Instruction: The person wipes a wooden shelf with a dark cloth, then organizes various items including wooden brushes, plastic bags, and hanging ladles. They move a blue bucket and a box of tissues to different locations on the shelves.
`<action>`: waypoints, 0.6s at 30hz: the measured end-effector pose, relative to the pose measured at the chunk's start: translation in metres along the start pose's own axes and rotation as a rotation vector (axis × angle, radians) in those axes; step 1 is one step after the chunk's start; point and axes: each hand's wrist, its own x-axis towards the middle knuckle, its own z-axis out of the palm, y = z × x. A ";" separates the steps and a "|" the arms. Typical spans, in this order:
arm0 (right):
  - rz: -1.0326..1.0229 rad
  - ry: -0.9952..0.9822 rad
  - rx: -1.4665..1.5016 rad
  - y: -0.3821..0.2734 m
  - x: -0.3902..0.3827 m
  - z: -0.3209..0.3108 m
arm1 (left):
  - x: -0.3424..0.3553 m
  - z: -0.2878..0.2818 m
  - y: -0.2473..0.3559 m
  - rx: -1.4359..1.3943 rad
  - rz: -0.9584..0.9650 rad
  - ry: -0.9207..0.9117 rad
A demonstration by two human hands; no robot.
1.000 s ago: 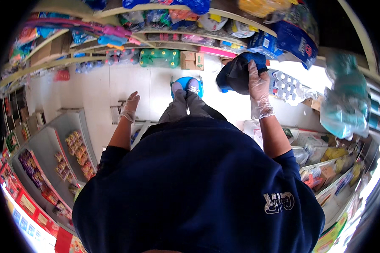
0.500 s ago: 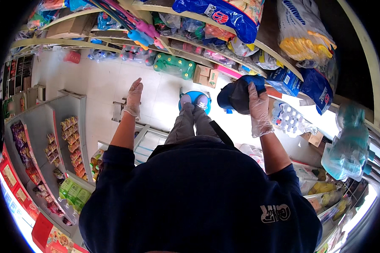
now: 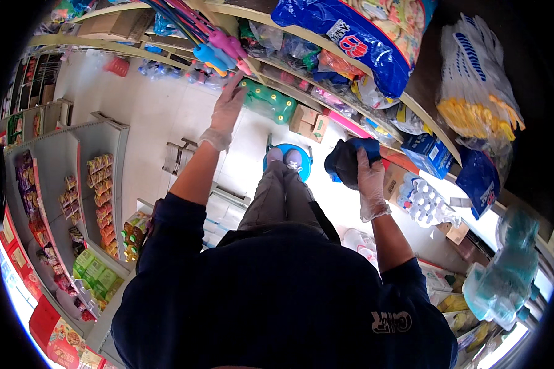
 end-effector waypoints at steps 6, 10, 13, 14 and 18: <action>-0.146 0.011 -0.119 0.001 0.004 0.023 | 0.065 0.037 0.026 -0.095 0.142 -0.069; -0.010 -0.104 -0.112 0.028 0.013 0.036 | 0.080 0.052 0.052 -0.250 0.203 0.110; -0.009 -0.180 -0.053 0.022 0.007 0.043 | 0.097 0.054 0.040 -0.177 0.431 0.268; -0.071 -0.163 -0.048 0.027 0.008 0.045 | 0.103 0.053 0.036 -0.021 0.501 0.332; -0.177 -0.099 -0.223 0.052 0.020 0.048 | 0.100 0.045 0.032 0.367 0.534 0.487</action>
